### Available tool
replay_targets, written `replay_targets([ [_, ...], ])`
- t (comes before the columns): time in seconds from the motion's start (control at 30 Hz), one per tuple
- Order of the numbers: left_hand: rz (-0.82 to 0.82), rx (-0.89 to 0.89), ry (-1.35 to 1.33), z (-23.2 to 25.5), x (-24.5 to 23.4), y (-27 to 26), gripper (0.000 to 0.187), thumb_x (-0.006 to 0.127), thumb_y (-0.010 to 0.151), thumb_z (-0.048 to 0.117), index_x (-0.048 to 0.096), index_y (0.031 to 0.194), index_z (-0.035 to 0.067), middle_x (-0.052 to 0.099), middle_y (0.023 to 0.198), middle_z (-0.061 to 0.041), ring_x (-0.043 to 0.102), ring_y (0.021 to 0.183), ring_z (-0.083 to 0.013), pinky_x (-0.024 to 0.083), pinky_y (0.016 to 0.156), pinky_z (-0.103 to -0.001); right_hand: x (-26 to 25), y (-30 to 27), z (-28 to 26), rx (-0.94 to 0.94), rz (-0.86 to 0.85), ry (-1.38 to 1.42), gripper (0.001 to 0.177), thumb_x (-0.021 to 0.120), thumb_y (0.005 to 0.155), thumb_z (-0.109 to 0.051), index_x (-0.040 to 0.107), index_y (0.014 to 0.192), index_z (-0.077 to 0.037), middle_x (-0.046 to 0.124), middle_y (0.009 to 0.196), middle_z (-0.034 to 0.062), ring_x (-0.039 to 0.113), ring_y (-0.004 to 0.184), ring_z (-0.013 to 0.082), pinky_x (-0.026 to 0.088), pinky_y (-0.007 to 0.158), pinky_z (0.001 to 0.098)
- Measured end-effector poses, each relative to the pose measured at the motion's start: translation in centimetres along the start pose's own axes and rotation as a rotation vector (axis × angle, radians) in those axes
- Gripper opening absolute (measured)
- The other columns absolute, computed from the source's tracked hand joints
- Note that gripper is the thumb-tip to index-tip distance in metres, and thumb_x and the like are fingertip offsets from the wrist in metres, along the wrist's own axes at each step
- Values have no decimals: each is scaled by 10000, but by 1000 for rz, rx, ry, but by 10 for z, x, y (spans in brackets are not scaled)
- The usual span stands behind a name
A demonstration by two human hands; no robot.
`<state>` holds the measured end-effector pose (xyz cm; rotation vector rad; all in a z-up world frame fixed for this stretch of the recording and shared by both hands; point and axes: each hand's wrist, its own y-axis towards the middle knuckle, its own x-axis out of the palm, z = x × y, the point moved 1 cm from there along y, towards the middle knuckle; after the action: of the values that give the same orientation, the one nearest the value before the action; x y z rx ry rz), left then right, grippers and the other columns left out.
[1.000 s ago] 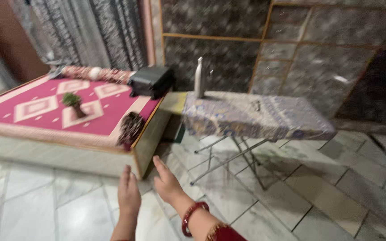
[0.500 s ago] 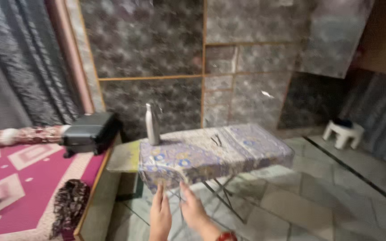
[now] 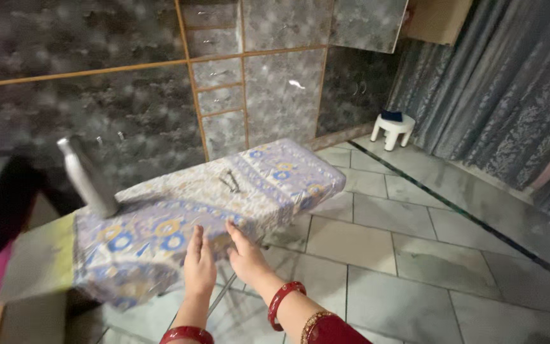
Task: The person sets a dining table by placing metal bowls, plates, tumblers, and cutlery onto a table runner.
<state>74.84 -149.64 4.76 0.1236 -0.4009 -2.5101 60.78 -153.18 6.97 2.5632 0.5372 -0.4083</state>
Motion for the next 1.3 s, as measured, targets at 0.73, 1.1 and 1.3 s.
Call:
replay_targets([
  [0.73, -72, -131, 131, -118, 110, 260, 519, 485, 1011, 206, 439, 1513, 82, 517, 1527, -146, 499, 1415, -258, 394, 1126, -348, -19, 259, 167, 312, 17, -281, 398, 610, 931, -84, 623, 1329, -111, 665, 1351, 138, 637, 1257, 314, 510, 1049, 391],
  [1.1, -169, -219, 209, -214, 113, 313, 502, 480, 1011, 123, 426, 1506, 55, 489, 1556, -159, 458, 1450, -249, 366, 1157, -347, 6, 310, 217, 427, -434, -648, 300, 480, 998, -35, 650, 1230, -121, 603, 1303, 132, 591, 1219, 334, 482, 1029, 449],
  [1.3, -117, -288, 361, -237, 93, 325, 561, 487, 947, 28, 445, 1501, 100, 520, 1534, -136, 480, 1432, -253, 391, 1140, -347, 27, 327, 275, 211, -648, -814, 229, 495, 949, -2, 655, 1113, 8, 574, 1259, 191, 634, 1090, 371, 546, 910, 456],
])
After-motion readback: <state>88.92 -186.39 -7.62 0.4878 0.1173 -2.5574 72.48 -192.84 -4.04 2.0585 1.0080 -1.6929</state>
